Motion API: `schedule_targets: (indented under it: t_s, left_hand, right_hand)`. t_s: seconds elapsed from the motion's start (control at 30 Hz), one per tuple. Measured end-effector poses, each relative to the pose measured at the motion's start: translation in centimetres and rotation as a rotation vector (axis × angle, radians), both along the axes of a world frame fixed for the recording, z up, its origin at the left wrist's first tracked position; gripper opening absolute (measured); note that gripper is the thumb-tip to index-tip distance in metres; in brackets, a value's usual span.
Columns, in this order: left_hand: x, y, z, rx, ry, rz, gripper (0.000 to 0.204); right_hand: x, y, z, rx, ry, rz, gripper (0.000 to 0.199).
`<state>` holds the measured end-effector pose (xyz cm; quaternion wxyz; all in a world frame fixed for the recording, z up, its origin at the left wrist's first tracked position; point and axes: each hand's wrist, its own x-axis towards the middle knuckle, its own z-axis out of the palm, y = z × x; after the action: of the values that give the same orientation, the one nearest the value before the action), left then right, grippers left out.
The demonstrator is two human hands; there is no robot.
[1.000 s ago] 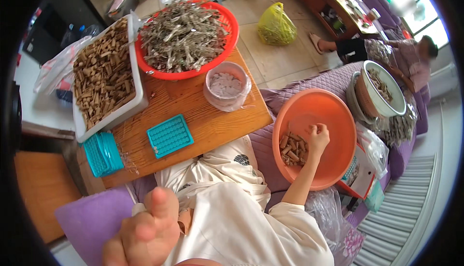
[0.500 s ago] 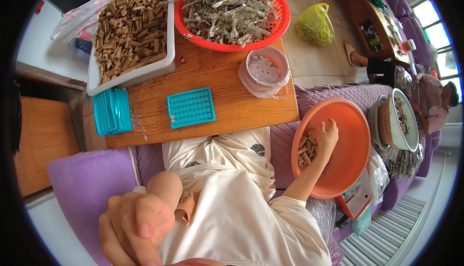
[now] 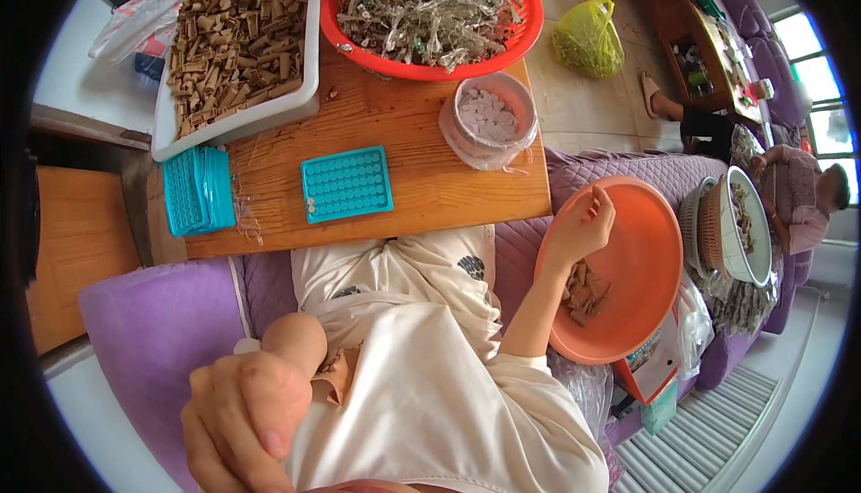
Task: The person sits at a table and repeatedly assembles small cylindrical wooden pieces with thin metal strips. They pick up a wooden piece, wrap a metal strip around it, and place the finished unit into a teal plastic tray. The person continues this repetitive assembly process throughout the video.
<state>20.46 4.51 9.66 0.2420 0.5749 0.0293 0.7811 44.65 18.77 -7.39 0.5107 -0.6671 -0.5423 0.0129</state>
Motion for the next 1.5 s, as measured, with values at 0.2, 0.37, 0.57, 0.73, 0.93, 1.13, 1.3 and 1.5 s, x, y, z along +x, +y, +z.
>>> schedule_targets:
  t_s: [0.2,0.37,0.57,0.73,0.93,1.13,1.3,1.5]
  left_hand:
    - [1.9,-2.0,1.2,-0.331,0.153,0.138,0.024]
    - [3.5,-2.2,0.7,-0.284,-0.181,0.074,0.015]
    - [-1.1,-2.1,-0.2,-0.107,0.124,-0.077,0.011]
    - [0.5,-2.2,1.3,-0.291,0.117,0.317,0.014]
    - [0.0,-2.6,1.4,-0.275,-0.058,0.191,0.014]
    - [-9.1,2.1,0.0,-1.079,0.49,0.928,0.026]
    - [-22.7,12.7,-6.2,-1.329,0.964,1.233,0.034]
    - [-30.0,17.7,-15.4,-1.641,1.434,1.496,0.036]
  right_hand:
    - [-10.4,1.0,0.4,0.096,-0.236,0.709,0.019]
    - [-19.8,5.7,-2.8,0.035,-0.489,1.202,0.033]
    - [-25.2,9.9,-5.2,0.237,-0.754,1.243,0.027]
    - [-26.2,10.4,-6.2,0.115,-0.862,1.33,0.024]
    - [-25.3,10.4,-6.6,0.133,-0.782,1.361,0.021]
    - [-25.0,9.4,-6.4,0.186,-0.725,1.327,0.022]
    - [-24.0,7.1,-3.8,0.072,-0.322,1.299,0.022]
    - [-21.7,4.1,1.2,0.037,-0.042,1.237,0.015]
